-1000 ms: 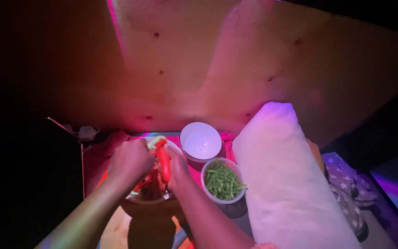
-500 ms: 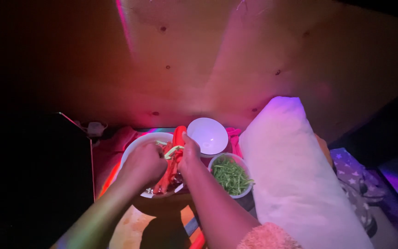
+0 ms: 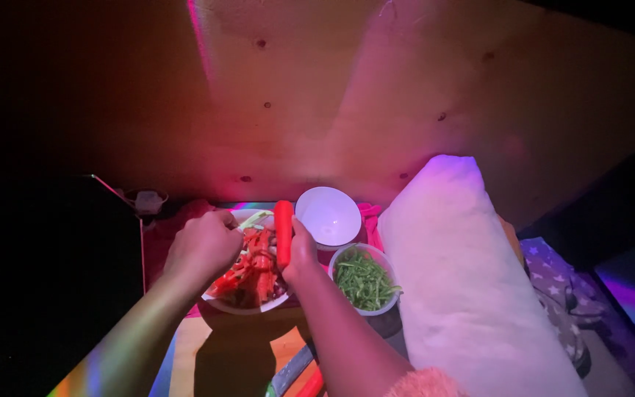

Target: Peeling and slicing carrots into strips on a cutting board using a knife and a peeler.

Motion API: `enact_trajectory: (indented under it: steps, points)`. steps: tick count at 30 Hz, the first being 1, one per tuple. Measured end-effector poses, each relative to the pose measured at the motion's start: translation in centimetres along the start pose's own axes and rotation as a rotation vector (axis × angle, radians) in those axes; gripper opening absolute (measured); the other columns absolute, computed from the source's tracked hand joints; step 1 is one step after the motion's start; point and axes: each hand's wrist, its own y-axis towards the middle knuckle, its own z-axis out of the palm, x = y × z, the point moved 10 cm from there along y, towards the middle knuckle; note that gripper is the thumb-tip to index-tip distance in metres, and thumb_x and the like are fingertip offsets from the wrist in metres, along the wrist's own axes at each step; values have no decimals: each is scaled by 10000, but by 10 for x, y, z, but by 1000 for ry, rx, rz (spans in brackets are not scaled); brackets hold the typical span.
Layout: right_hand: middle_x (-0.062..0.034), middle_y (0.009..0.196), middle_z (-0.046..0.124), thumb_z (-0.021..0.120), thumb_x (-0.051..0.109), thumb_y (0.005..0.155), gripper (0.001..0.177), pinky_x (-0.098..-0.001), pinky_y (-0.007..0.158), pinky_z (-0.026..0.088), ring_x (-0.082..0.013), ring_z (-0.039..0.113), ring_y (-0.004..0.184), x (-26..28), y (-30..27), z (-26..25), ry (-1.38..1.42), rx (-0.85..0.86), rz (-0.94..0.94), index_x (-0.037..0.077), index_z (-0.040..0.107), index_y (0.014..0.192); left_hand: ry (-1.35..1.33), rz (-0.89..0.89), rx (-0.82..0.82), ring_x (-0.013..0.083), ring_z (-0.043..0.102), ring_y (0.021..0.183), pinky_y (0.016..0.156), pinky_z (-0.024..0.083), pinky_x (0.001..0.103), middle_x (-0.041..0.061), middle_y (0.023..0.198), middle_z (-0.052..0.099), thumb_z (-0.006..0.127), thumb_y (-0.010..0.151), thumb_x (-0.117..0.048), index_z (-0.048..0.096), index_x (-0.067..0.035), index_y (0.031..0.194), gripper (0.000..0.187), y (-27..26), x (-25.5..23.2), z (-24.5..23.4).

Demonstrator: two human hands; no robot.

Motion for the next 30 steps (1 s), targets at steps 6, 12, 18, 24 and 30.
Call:
enact_trajectory:
  steps: [6, 12, 18, 24, 30]
  points:
    - [-50, 750, 603, 589, 445, 1042, 382, -235, 489, 465, -130, 548, 557, -2, -41, 22, -25, 167, 75, 67, 638, 1059, -41, 23, -72, 429, 682, 1110, 972, 531, 533, 204, 1157, 725, 599, 877, -245, 746, -172, 1193, 357, 5, -1, 4]
    - [-43, 649, 561, 571, 485, 1003, 425, -222, 440, 395, -123, 492, 488, -15, -56, 25, -100, 235, 185, 65, 629, 1007, 3, 33, -53, 444, 681, 1084, 956, 531, 549, 222, 1125, 720, 623, 904, -283, 758, -168, 1158, 310, 4, -12, 5]
    - [-28, 652, 552, 571, 451, 1001, 336, -234, 452, 359, -113, 505, 524, -11, -65, 32, -112, 220, 185, 125, 636, 1044, 22, 67, -60, 439, 690, 1054, 926, 542, 555, 226, 1078, 728, 672, 888, -308, 766, -133, 1102, 292, 8, -12, 8]
    - [-27, 673, 590, 588, 495, 1005, 445, -228, 439, 371, -118, 503, 499, -18, -51, 20, -160, 271, 232, 52, 627, 1008, 35, 64, -28, 438, 696, 1049, 945, 539, 547, 240, 1079, 720, 685, 877, -301, 784, -122, 1072, 283, 8, -14, 3]
    - [-51, 714, 611, 621, 445, 988, 367, -242, 463, 407, -124, 530, 521, -11, -57, 21, -126, 245, 185, 80, 646, 1011, 93, 123, -10, 432, 704, 1041, 943, 548, 537, 258, 1054, 727, 631, 856, -206, 780, -67, 1052, 282, 13, -19, 7]
